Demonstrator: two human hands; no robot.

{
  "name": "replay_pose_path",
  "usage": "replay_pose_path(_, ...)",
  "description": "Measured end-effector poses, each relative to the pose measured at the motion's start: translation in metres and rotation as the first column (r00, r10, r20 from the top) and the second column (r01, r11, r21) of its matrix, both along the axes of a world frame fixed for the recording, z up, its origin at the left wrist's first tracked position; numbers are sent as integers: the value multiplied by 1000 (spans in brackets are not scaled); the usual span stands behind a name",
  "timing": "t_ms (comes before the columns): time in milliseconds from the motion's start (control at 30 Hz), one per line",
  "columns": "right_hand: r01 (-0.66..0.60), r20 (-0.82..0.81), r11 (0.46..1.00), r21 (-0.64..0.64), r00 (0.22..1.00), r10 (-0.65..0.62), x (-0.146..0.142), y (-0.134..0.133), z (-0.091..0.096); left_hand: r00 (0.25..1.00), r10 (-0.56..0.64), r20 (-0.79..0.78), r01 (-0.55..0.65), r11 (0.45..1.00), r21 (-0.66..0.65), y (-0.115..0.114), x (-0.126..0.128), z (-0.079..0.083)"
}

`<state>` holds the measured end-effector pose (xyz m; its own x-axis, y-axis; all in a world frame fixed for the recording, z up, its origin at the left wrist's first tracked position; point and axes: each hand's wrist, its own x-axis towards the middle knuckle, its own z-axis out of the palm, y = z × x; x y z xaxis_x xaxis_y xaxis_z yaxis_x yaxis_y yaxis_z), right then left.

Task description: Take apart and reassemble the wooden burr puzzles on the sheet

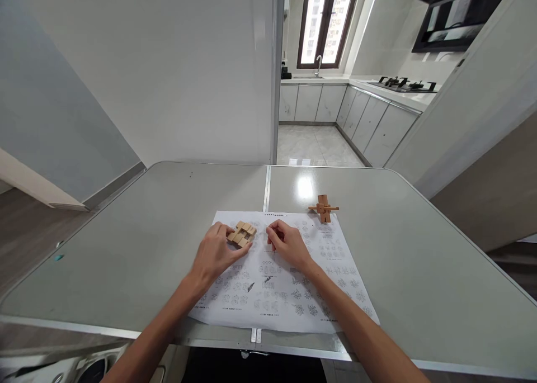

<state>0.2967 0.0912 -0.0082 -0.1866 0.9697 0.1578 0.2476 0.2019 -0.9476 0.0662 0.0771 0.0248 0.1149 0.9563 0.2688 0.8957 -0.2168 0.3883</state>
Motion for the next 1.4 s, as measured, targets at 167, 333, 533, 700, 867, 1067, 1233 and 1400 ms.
replay_pose_path(167,49,99,992,113,993,-60,2,2,0,998,37,-60,-37,999,-7,1,32,-4)
replay_pose_path(333,44,165,981,191,983,-76,3,3,-1,995,87,-53,-94,985,-147,-3,36,-9)
replay_pose_path(533,-36,278,962,270,960,-42,2,-1,-1,980,-132,147,165,957,-241,1,1,0)
replay_pose_path(700,-94,378,963,253,926,-9,1,-2,-7,931,-302,206,354,886,-299,22,-24,7)
replay_pose_path(867,-29,192,987,158,981,-2,2,1,-1,906,-324,273,396,879,-268,31,-34,6)
replay_pose_path(1067,19,-98,999,43,995,-15,4,2,8,886,-276,374,356,920,-163,27,-28,5)
replay_pose_path(1233,-3,-171,1000,1,985,3,5,2,7,859,-369,356,380,924,44,31,-12,-2)
replay_pose_path(1400,-3,-111,999,53,994,9,1,-1,9,843,-482,237,448,875,186,36,3,-6)
